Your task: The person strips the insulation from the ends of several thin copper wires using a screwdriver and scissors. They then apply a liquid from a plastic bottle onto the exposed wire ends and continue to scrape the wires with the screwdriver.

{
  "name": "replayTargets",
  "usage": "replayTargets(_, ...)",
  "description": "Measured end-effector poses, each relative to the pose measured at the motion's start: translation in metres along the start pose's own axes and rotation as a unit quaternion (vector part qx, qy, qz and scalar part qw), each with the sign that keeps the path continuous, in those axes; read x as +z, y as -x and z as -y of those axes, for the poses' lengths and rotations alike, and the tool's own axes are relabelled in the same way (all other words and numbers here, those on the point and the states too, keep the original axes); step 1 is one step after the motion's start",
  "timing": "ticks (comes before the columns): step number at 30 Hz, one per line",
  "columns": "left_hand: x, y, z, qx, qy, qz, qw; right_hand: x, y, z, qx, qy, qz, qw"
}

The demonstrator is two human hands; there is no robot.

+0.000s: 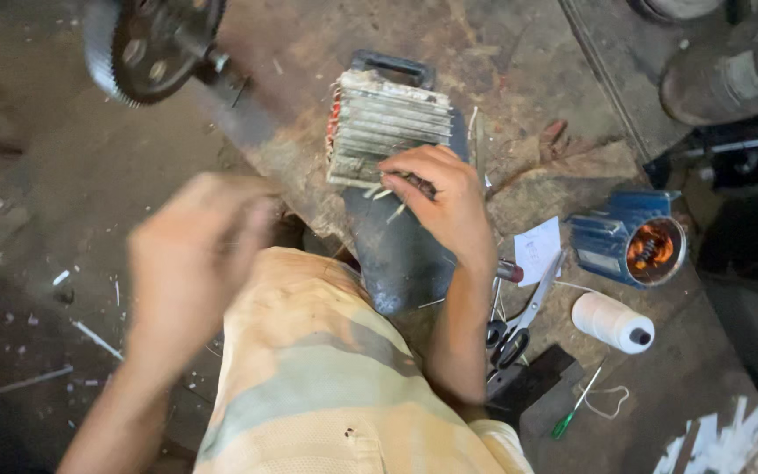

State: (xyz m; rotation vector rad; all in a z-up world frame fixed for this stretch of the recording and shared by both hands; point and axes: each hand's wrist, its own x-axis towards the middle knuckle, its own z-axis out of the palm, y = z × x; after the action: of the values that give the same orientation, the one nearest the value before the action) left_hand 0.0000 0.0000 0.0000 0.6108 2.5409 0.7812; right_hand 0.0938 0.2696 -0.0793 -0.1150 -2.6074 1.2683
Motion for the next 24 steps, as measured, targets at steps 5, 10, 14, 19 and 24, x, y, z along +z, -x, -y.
replayTargets(5, 0.031, -0.070, -0.034, 0.410, 0.046, -0.057, 0.909, 0.001, 0.004, 0.010, 0.018, -0.043, -0.041, 0.998)
replayTargets(10, 0.035, -0.106, -0.032, 0.434, 0.040, 0.045, 0.899, 0.013, 0.008, 0.022, 0.064, -0.041, -0.105, 0.992)
replayTargets(14, 0.036, -0.100, -0.019, 0.436, -0.011, -0.009, 0.900, 0.020, 0.005, 0.027, 0.082, -0.031, -0.100, 0.991)
replayTargets(19, 0.036, -0.104, -0.016, 0.369, 0.024, 0.035, 0.929, 0.022, 0.004, 0.027, 0.134, -0.035, -0.090, 0.986)
replayTargets(24, 0.026, -0.096, -0.044, 0.395, -0.094, -0.036, 0.913, 0.024, 0.006, 0.022, 0.094, 0.006, -0.125, 0.988)
